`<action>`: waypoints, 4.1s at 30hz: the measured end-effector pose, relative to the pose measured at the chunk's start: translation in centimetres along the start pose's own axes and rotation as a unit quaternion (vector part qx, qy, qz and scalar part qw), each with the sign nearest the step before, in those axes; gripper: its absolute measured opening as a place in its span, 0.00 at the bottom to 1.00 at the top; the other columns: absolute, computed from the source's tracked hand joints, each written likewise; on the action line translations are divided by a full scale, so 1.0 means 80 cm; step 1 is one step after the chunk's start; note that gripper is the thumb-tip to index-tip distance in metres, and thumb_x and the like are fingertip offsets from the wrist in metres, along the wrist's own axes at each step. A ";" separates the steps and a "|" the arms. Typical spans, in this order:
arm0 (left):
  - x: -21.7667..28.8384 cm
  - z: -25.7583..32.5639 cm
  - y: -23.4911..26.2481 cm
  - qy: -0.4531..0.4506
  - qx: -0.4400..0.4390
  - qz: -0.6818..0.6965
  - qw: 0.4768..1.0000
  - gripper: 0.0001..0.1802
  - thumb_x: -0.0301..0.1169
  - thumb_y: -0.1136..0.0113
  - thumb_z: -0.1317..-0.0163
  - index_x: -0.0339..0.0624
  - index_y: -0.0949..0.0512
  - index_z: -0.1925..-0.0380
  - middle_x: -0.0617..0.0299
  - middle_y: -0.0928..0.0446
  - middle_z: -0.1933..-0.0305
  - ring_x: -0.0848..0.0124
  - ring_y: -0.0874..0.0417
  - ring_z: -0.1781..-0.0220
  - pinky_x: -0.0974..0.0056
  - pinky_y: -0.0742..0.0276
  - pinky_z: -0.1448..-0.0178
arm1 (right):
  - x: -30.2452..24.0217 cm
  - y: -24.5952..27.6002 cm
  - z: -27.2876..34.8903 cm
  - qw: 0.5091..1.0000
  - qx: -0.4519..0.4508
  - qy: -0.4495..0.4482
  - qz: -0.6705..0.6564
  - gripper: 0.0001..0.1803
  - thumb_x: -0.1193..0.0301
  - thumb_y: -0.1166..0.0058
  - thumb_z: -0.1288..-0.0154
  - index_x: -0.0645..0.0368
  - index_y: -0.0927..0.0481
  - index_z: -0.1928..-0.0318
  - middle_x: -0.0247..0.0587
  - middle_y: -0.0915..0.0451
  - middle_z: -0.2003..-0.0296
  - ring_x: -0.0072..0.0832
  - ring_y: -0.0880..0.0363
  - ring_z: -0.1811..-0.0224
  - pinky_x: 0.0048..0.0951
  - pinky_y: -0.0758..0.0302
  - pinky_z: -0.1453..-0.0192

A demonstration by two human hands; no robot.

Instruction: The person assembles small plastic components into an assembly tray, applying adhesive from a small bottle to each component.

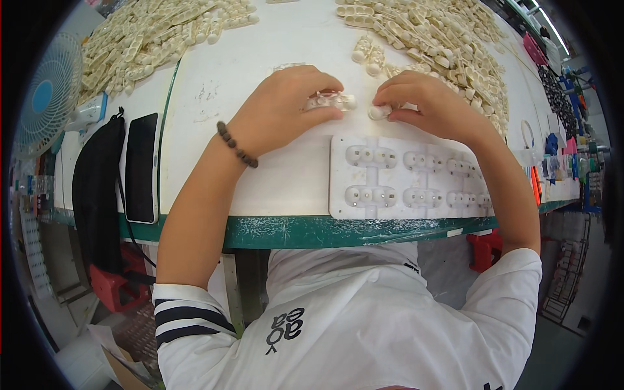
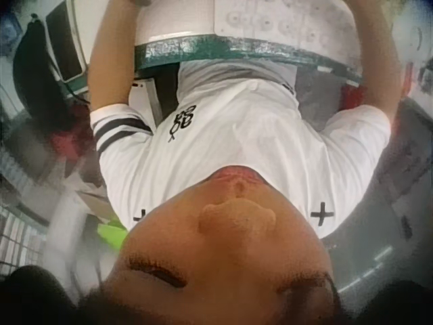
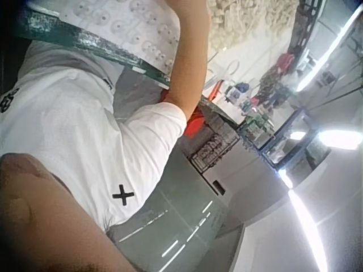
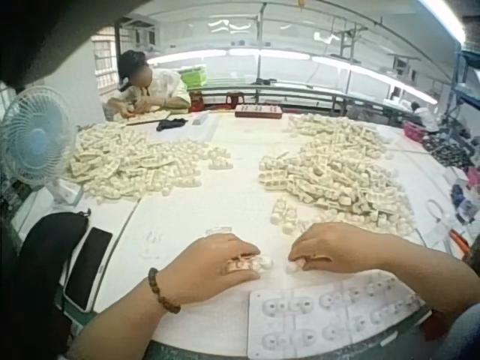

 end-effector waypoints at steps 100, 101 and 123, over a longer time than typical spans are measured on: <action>-0.004 -0.082 -0.071 -0.054 0.000 0.033 0.998 0.25 0.25 0.43 0.49 0.41 0.30 0.48 0.55 0.24 0.55 0.60 0.23 0.52 0.59 0.25 0.48 | 0.041 0.016 0.071 0.954 0.094 -0.273 -0.076 0.36 0.77 0.40 0.46 0.54 0.34 0.34 0.38 0.23 0.49 0.27 0.25 0.58 0.28 0.26 0.55; -0.006 -0.083 -0.073 -0.043 -0.005 0.010 0.999 0.24 0.27 0.41 0.46 0.41 0.31 0.47 0.55 0.24 0.55 0.60 0.23 0.53 0.59 0.25 0.49 | 0.039 0.017 0.073 0.954 0.095 -0.276 -0.075 0.36 0.77 0.40 0.46 0.54 0.34 0.34 0.38 0.23 0.49 0.27 0.25 0.58 0.28 0.26 0.55; 0.178 -0.046 -0.105 -0.113 -0.056 0.072 0.989 0.13 0.27 0.32 0.48 0.38 0.24 0.63 0.55 0.21 0.63 0.61 0.19 0.61 0.62 0.23 0.59 | -0.048 0.050 0.277 0.960 0.122 -0.250 -0.010 0.17 0.78 0.36 0.50 0.60 0.19 0.57 0.43 0.18 0.61 0.40 0.21 0.58 0.35 0.24 0.54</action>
Point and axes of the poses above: each hand's wrist, its own z-axis away from the middle knuckle, its own y-axis out of the back of the hand, x = y × z, the point moved 4 cm from there along -z, towards the middle knuckle
